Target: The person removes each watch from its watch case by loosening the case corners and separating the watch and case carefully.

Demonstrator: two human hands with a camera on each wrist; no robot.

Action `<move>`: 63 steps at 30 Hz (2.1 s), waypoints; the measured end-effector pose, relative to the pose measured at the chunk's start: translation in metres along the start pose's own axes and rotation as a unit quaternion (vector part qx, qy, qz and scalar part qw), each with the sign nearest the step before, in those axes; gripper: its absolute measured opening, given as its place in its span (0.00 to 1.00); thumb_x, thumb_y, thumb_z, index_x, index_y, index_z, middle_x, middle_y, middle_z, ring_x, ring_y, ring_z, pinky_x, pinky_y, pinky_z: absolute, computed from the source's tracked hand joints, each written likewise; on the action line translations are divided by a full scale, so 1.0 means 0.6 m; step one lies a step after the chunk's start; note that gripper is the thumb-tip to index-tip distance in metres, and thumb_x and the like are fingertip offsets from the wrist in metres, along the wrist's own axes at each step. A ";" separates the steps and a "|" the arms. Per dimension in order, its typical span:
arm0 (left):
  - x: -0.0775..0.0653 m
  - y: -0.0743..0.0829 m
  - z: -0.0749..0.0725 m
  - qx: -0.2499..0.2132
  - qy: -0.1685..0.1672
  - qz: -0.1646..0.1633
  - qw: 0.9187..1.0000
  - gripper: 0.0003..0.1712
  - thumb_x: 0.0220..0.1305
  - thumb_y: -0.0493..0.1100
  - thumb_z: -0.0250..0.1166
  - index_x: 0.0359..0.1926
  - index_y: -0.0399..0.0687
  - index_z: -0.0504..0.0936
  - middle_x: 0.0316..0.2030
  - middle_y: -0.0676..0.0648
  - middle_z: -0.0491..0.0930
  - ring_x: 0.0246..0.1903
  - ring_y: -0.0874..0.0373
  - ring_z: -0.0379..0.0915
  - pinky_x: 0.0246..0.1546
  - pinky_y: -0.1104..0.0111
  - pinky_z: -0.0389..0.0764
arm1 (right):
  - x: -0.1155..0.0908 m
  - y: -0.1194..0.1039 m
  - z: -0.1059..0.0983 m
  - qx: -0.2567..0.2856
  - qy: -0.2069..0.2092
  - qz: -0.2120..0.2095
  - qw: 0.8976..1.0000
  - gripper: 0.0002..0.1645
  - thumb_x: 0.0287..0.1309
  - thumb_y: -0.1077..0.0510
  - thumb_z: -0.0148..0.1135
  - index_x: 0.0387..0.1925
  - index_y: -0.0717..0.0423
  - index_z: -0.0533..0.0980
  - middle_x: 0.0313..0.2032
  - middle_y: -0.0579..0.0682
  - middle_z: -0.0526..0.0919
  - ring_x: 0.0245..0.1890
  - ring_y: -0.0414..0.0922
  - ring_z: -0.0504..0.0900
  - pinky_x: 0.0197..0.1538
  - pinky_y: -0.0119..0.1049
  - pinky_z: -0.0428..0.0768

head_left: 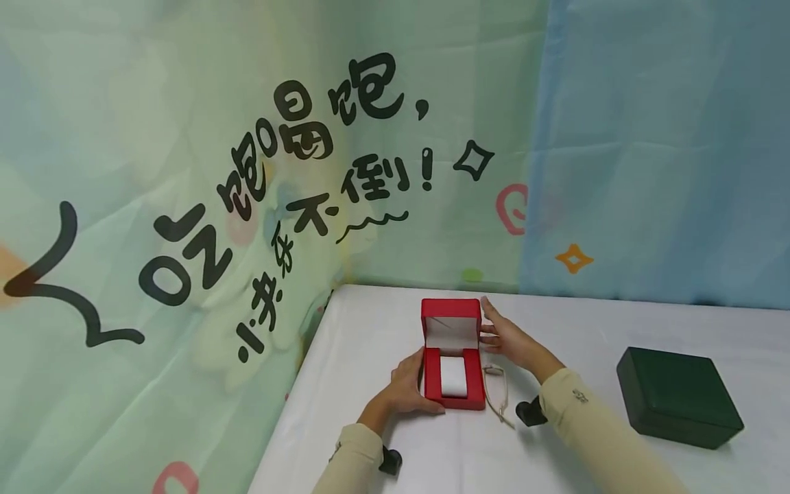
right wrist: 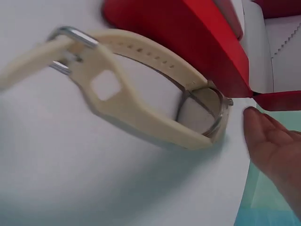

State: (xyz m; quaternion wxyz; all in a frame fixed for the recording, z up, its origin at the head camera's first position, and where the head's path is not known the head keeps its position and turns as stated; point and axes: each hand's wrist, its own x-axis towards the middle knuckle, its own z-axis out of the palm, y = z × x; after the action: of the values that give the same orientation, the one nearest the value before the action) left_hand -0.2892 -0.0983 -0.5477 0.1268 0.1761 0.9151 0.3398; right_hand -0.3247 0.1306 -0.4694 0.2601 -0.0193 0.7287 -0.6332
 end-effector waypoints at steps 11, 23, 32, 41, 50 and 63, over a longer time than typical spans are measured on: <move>0.008 0.004 -0.001 0.028 0.007 0.013 1.000 0.62 0.38 0.55 0.72 0.70 0.52 0.43 0.65 0.49 0.57 0.65 0.52 0.50 0.63 0.53 0.57 | 0.002 -0.007 -0.001 -0.024 -0.004 0.011 1.000 0.51 0.61 0.33 0.39 0.69 0.65 0.38 0.67 0.67 0.45 0.66 0.63 0.48 0.67 0.56 0.52; -0.001 -0.004 0.004 0.018 0.002 -0.004 1.000 0.62 0.38 0.54 0.73 0.70 0.52 0.45 0.64 0.49 0.59 0.65 0.52 0.51 0.61 0.54 0.58 | -0.005 0.019 0.014 -0.062 -0.003 -0.012 0.998 0.51 0.61 0.35 0.42 0.69 0.64 0.37 0.68 0.66 0.44 0.67 0.64 0.46 0.66 0.59 0.52; 0.000 -0.002 0.005 0.020 0.005 -0.007 1.000 0.62 0.38 0.54 0.74 0.70 0.51 0.45 0.64 0.49 0.59 0.64 0.52 0.52 0.61 0.53 0.58 | -0.015 0.028 0.016 -0.084 0.002 -0.031 0.996 0.52 0.61 0.37 0.45 0.69 0.65 0.36 0.69 0.66 0.42 0.68 0.62 0.44 0.66 0.57 0.51; 0.002 -0.003 0.004 0.015 0.010 0.005 1.000 0.61 0.38 0.54 0.73 0.69 0.51 0.46 0.63 0.49 0.60 0.64 0.52 0.52 0.61 0.53 0.59 | -0.015 0.038 0.015 -0.090 0.010 -0.051 0.995 0.49 0.60 0.40 0.49 0.69 0.61 0.39 0.67 0.65 0.47 0.67 0.62 0.47 0.65 0.58 0.53; 0.005 -0.002 0.006 0.016 0.019 0.029 0.999 0.57 0.38 0.54 0.73 0.67 0.58 0.49 0.60 0.51 0.64 0.63 0.54 0.54 0.60 0.53 0.59 | -0.025 0.048 0.016 -0.091 0.018 -0.077 0.993 0.50 0.58 0.45 0.55 0.69 0.61 0.40 0.67 0.66 0.49 0.66 0.63 0.50 0.64 0.58 0.58; 0.002 0.001 0.006 0.002 0.015 0.033 0.999 0.55 0.38 0.53 0.73 0.66 0.60 0.51 0.60 0.53 0.64 0.63 0.55 0.54 0.61 0.52 0.59 | -0.035 0.060 0.015 -0.098 0.005 -0.111 0.989 0.52 0.54 0.49 0.60 0.68 0.62 0.40 0.67 0.66 0.47 0.67 0.64 0.48 0.64 0.59 0.57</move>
State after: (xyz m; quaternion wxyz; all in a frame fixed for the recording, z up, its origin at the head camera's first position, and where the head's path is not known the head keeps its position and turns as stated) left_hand -0.2891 -0.0952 -0.5504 0.1015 0.2010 0.9113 0.3447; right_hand -0.2923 0.1371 -0.4961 0.1817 -0.1221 0.7821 -0.5834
